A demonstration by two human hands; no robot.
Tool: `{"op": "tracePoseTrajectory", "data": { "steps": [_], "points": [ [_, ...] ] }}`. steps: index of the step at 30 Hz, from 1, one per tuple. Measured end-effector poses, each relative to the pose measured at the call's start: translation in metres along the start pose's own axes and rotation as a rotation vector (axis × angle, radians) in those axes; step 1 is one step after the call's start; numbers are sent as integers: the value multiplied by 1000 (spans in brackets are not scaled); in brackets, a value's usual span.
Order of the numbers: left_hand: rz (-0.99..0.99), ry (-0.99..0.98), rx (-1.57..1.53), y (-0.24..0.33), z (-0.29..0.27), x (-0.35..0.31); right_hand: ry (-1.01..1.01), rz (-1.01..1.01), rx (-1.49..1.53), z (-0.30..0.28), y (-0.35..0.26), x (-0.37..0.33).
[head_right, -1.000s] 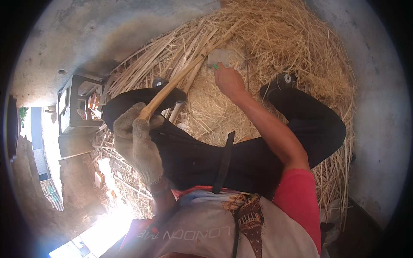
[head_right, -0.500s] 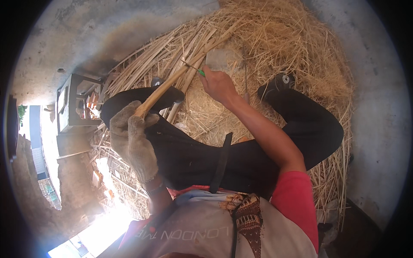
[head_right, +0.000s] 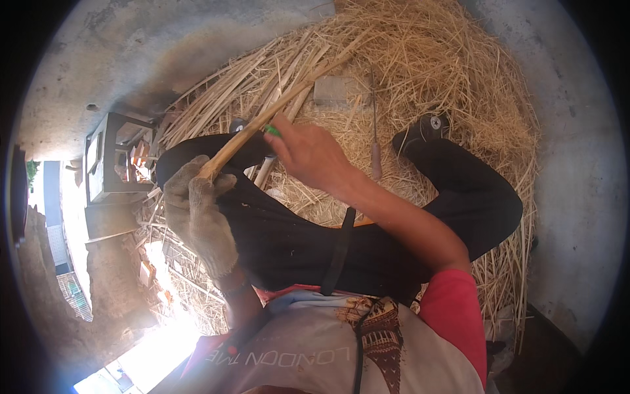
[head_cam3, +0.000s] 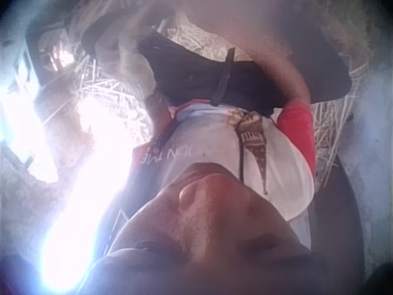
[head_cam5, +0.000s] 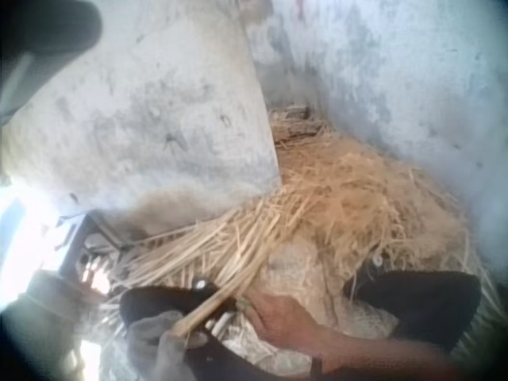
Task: The person sits cross-legged on a straw-covered floor and uses a green-handled knife to scrape and shape a long bamboo stick. They hold the stick with a gloved left hand and repeatedly scrape its surface, then switch to a curved metal tool to continue shaping the bamboo.
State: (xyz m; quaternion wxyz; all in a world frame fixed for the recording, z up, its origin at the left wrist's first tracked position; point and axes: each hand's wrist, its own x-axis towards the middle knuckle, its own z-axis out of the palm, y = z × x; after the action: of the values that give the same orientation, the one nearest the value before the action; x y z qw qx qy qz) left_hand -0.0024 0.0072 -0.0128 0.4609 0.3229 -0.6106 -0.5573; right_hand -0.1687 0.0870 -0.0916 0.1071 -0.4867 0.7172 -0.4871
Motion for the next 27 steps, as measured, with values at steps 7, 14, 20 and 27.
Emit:
{"op": "tracePoseTrajectory", "data": {
  "steps": [7,14,20,27],
  "points": [
    [25,-1,73,2,-2,2,-4,224,-219,18,59,-4],
    [-9,28,-1,3,-2,2,16,-118,-73,28,27,-6],
    [-1,40,-15,-2,-5,13,57,82,-329,38,102,16],
    [-18,-9,-30,-1,3,-5,8,240,-199,23,90,13]
  ]
}}
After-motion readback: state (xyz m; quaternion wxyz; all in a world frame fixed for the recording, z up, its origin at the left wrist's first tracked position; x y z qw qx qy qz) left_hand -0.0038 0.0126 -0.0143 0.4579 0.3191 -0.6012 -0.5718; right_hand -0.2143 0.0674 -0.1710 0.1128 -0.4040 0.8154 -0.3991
